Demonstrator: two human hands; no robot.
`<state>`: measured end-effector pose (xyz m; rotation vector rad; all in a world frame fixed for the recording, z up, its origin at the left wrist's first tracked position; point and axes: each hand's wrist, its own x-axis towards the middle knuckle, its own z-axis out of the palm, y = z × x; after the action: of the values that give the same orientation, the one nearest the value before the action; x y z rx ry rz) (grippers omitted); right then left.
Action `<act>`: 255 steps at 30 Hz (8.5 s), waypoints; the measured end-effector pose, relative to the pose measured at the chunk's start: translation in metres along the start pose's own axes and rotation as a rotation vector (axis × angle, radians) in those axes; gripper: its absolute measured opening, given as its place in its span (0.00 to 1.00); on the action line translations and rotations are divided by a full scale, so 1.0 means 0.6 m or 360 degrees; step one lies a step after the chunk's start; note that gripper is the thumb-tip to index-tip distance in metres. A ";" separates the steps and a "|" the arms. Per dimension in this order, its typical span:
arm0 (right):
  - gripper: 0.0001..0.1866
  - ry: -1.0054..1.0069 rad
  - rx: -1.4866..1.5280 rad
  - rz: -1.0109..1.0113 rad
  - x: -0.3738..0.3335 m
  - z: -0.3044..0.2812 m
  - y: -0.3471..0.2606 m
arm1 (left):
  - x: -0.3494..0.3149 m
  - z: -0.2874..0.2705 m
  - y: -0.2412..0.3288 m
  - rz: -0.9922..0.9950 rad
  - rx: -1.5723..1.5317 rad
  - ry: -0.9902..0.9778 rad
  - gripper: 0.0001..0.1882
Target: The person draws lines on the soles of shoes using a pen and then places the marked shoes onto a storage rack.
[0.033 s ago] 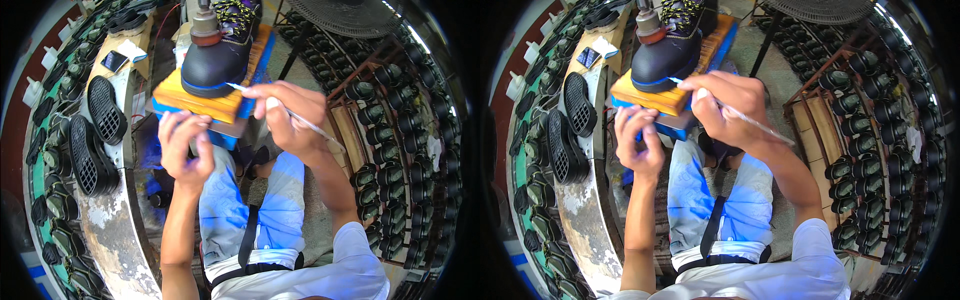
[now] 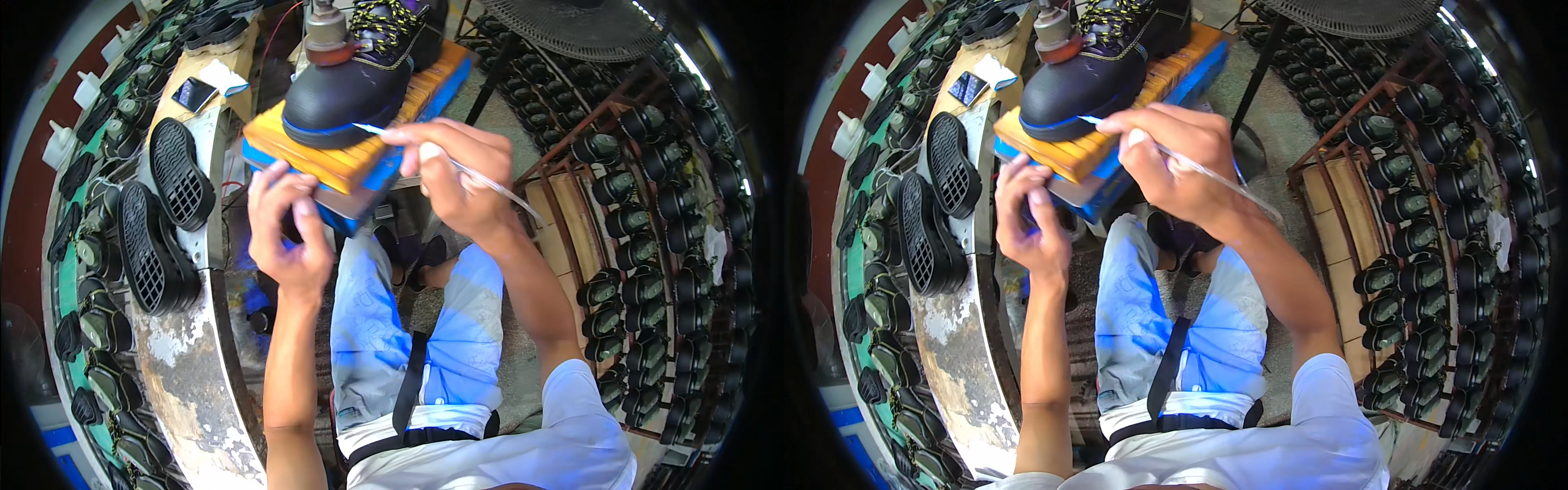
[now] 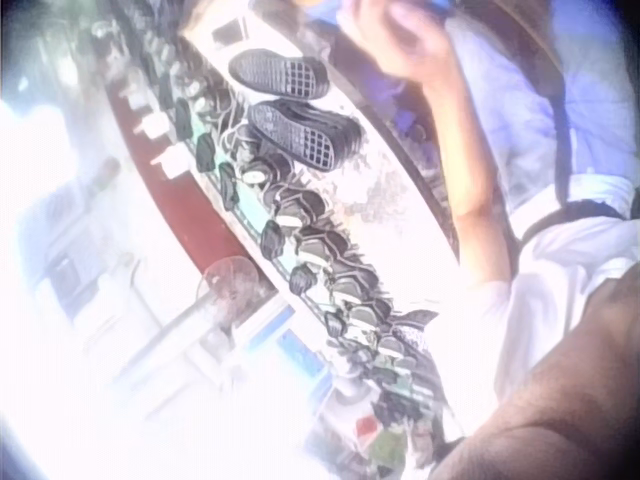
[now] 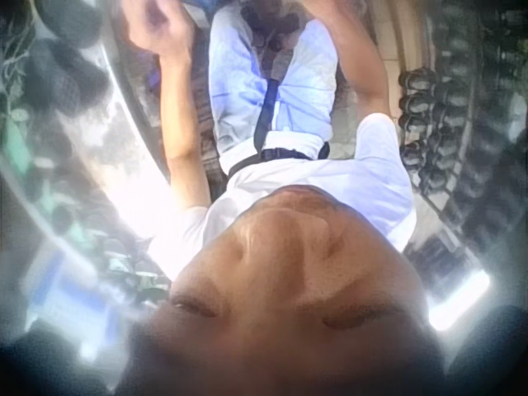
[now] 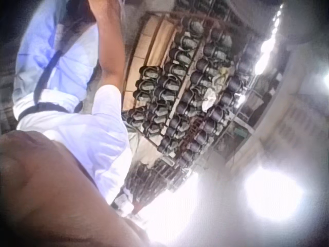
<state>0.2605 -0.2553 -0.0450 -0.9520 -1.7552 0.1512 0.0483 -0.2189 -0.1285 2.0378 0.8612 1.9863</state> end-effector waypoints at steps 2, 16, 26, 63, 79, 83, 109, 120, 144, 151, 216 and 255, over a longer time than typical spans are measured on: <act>0.13 0.0099 0.0055 -0.0215 0.010 0.039 0.040 | 0.010 -0.002 -0.028 -0.0127 -0.0040 0.0140 0.10; 0.15 0.0160 -0.0923 -0.0552 0.025 0.004 0.144 | 0.102 -0.007 -0.082 -0.0228 0.1026 -0.0286 0.54; 0.14 0.0001 -0.1016 -0.0510 -0.015 -0.088 0.083 | 0.184 -0.005 -0.260 -0.0068 0.0975 -0.0363 0.41; 0.13 0.0297 -0.1013 -0.0140 -0.009 -0.094 0.111 | 0.114 0.002 -0.258 -0.0694 0.0248 -0.0389 0.28; 0.17 0.0316 0.0073 0.0685 -0.040 -0.147 0.026 | 0.013 0.033 -0.184 -0.0813 -0.0256 0.0210 0.21; 0.23 0.0222 -0.0342 0.0328 -0.046 -0.019 0.112 | -0.048 0.044 0.084 -0.1128 -0.0317 0.0005 0.22; 0.43 0.0446 0.0971 0.0385 0.000 -0.142 0.212 | 0.281 0.195 0.115 0.1215 -0.0157 -0.0102 0.42; 0.53 0.0945 0.0755 0.1187 -0.591 -0.312 -0.125 | 0.086 0.342 0.413 0.2112 -0.0158 -0.1538 0.27; 0.56 0.3371 0.1066 0.1549 -1.259 -0.623 -0.126 | 0.161 0.463 0.087 0.0184 0.0084 -0.2208 0.13; 0.54 0.2934 0.1004 0.1888 -1.187 -0.457 0.044 | 0.155 0.460 0.110 0.0272 0.0158 -0.2196 0.12; 0.44 -0.0231 0.0340 0.0768 0.078 -0.132 0.242 | 0.425 0.076 -0.060 -0.0038 0.1080 -0.1821 0.60; 0.47 -0.0211 0.0563 0.0734 0.083 -0.122 0.244 | 0.336 -0.034 -0.218 -0.0756 -0.0524 -0.1311 0.38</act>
<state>0.3941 -0.1492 -0.0546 -1.0835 -1.5298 0.8098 -0.0191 -0.0150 -0.0184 1.9366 0.6689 0.8419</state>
